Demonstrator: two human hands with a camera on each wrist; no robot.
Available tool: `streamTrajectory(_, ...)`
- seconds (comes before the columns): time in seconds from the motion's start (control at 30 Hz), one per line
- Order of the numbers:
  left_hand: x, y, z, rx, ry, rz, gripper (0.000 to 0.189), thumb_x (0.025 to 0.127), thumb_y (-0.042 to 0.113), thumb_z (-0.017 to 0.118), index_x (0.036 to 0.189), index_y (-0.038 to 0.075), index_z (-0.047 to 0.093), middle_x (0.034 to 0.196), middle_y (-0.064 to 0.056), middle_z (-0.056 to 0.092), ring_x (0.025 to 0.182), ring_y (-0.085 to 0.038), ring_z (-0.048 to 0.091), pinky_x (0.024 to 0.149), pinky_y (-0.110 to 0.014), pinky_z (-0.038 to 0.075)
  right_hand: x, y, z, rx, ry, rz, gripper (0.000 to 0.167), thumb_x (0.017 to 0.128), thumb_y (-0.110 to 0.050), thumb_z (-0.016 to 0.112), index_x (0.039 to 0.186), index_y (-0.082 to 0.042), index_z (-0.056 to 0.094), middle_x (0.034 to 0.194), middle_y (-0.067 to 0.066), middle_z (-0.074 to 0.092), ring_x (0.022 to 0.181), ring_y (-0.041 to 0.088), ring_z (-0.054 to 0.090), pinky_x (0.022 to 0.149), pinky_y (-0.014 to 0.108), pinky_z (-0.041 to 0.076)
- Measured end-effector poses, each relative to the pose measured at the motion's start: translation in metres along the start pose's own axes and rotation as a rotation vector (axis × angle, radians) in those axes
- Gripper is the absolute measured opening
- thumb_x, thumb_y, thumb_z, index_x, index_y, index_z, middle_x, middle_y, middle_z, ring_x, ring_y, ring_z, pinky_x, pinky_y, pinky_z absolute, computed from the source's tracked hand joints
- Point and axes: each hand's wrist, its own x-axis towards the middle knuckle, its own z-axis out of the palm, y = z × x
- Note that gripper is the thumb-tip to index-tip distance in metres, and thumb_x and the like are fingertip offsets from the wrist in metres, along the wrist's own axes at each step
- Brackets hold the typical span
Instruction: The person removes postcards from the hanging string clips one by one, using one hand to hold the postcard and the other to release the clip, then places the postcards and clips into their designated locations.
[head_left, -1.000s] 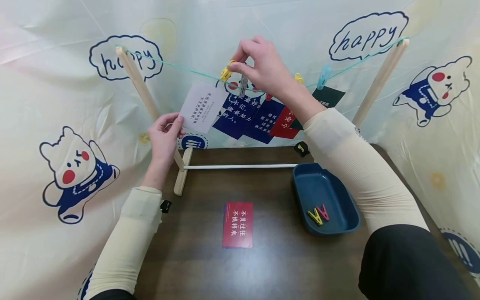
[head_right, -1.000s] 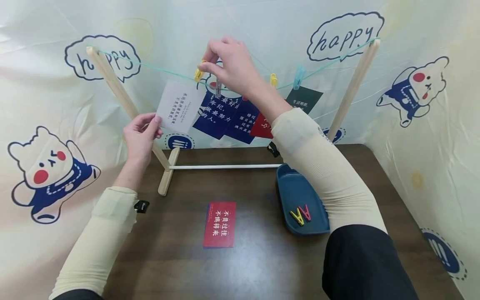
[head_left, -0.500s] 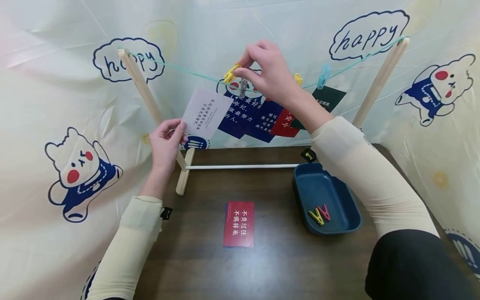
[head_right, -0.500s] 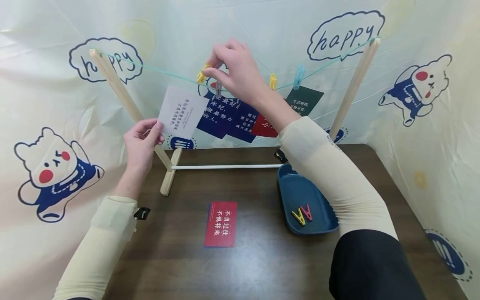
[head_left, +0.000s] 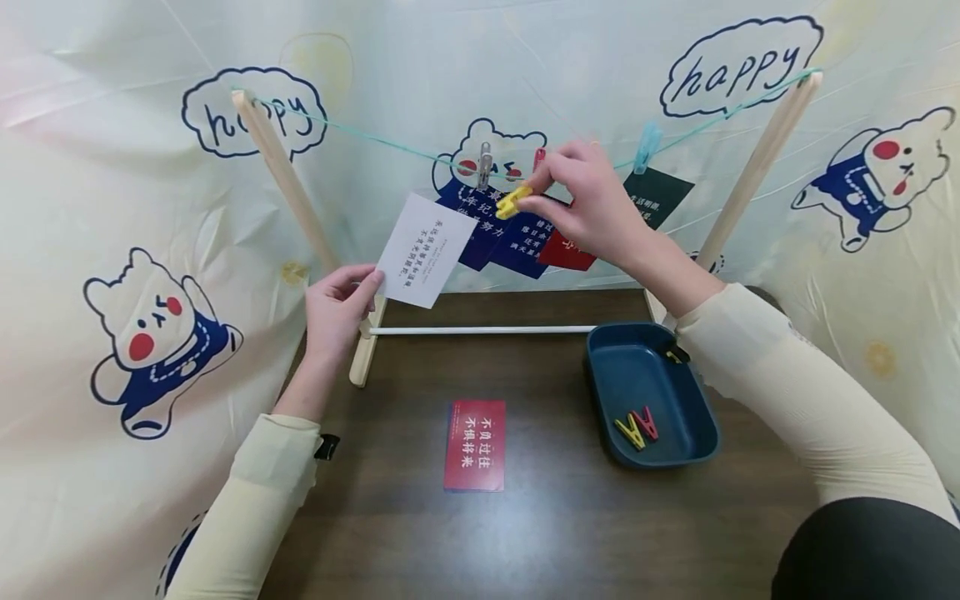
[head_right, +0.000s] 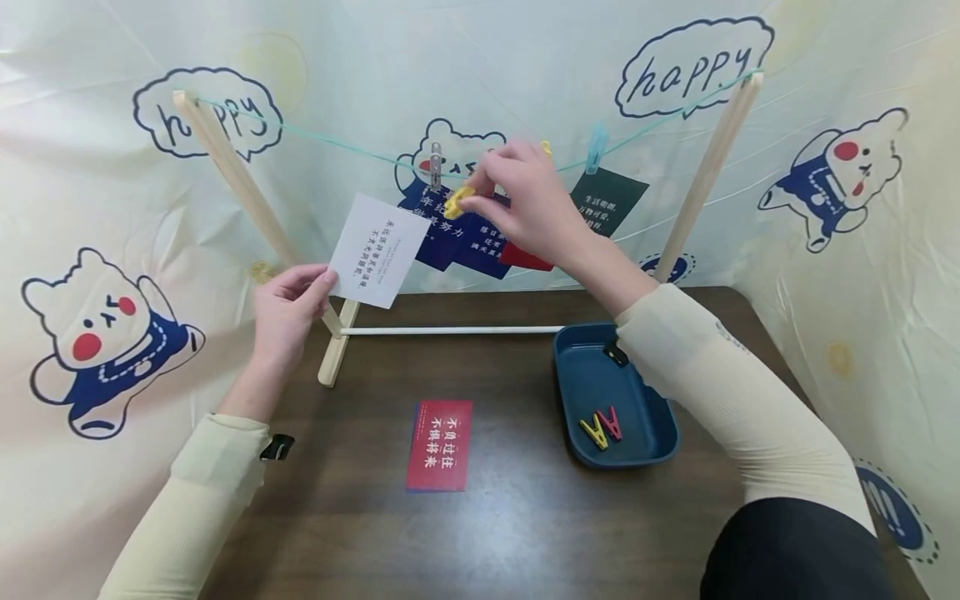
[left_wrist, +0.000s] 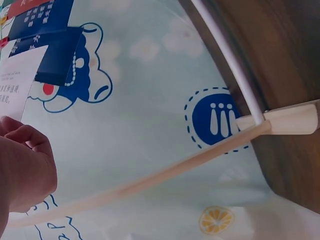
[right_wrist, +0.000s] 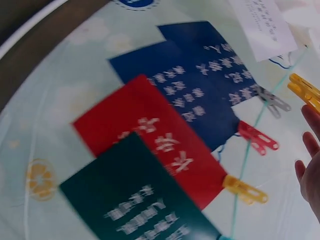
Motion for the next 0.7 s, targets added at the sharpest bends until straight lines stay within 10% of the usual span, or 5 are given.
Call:
streamTrajectory(0.23, -0.013, -0.008, -0.002, 0.161, -0.117, -0.043, 0.027, 0.095, 0.016, 0.079, 0.111, -0.005, 0.077, 0.09, 0.01, 0.075, 0.073, -0.007, 0.061, 0.064, -0.019, 0.05, -0.038, 0.009, -0.002, -0.013, -0.066, 0.042, 0.023, 0.087, -0.014, 0.085, 0.102, -0.001, 0.072, 0.107, 0.016, 0.071, 0.112, 0.031, 0.054, 0.099, 0.048, 0.04)
streamTrajectory(0.7, -0.03, -0.03, -0.001, 0.462, -0.654, -0.185, 0.015, 0.099, 0.008, 0.07, 0.111, -0.001, 0.072, 0.102, -0.018, 0.073, 0.073, -0.028, 0.062, 0.058, -0.025, 0.051, -0.112, 0.027, 0.01, 0.021, -0.186, 0.122, 0.023, 0.084, -0.013, 0.087, 0.1, -0.005, 0.073, 0.103, 0.011, 0.072, 0.108, 0.029, 0.057, 0.099, 0.053, 0.042)
